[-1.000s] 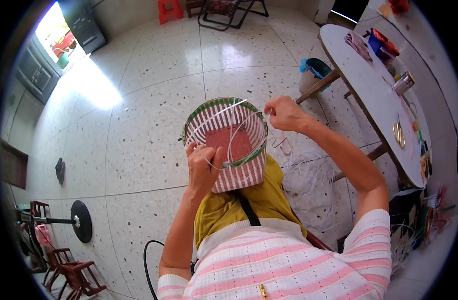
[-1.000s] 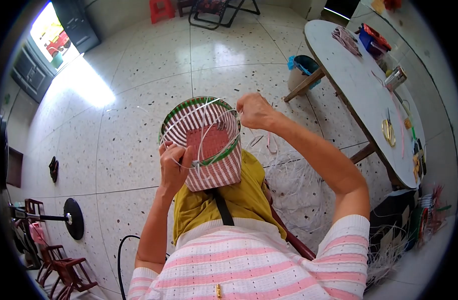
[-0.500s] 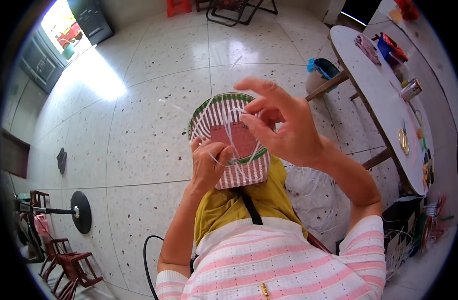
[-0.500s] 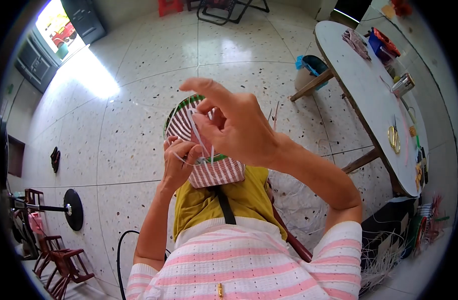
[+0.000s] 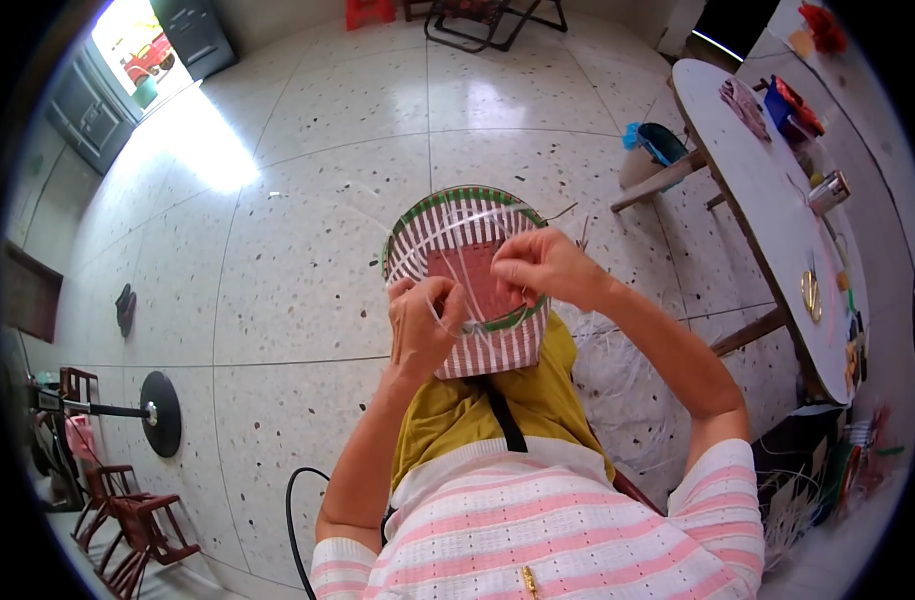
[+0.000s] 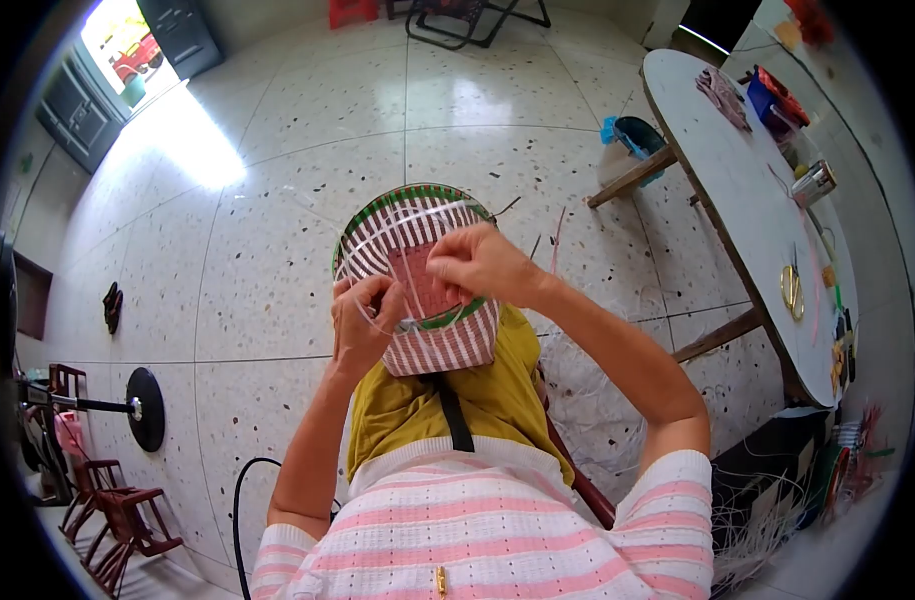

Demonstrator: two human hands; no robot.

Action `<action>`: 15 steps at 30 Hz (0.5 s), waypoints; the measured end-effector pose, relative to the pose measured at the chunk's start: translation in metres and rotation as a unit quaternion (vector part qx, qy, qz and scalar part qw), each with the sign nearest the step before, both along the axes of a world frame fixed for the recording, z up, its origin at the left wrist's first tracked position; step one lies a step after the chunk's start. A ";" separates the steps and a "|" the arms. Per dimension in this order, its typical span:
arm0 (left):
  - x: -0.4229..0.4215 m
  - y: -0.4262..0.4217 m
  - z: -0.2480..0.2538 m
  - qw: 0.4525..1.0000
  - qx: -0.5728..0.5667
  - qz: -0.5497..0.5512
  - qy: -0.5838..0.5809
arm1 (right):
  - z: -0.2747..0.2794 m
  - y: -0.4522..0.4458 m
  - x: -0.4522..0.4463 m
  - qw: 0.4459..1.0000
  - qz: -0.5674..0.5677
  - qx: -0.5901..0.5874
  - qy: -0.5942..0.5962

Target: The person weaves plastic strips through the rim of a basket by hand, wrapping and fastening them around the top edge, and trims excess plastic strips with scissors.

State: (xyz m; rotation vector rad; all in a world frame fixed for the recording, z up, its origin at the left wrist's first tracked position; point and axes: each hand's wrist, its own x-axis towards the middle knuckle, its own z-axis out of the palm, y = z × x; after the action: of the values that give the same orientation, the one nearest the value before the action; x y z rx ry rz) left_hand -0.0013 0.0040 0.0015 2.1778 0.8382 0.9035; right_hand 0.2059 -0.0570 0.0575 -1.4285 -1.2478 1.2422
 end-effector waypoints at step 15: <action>0.014 0.025 -0.011 0.972 -0.022 0.193 -0.129 | 0.004 0.011 -0.017 0.999 -0.014 0.035 -0.014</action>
State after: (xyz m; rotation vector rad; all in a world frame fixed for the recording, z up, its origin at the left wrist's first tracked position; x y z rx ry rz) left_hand 0.0122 0.0289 -0.0091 1.8359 1.1571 1.3114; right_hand 0.1891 -0.0462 0.0615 -1.4129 -1.2738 1.1507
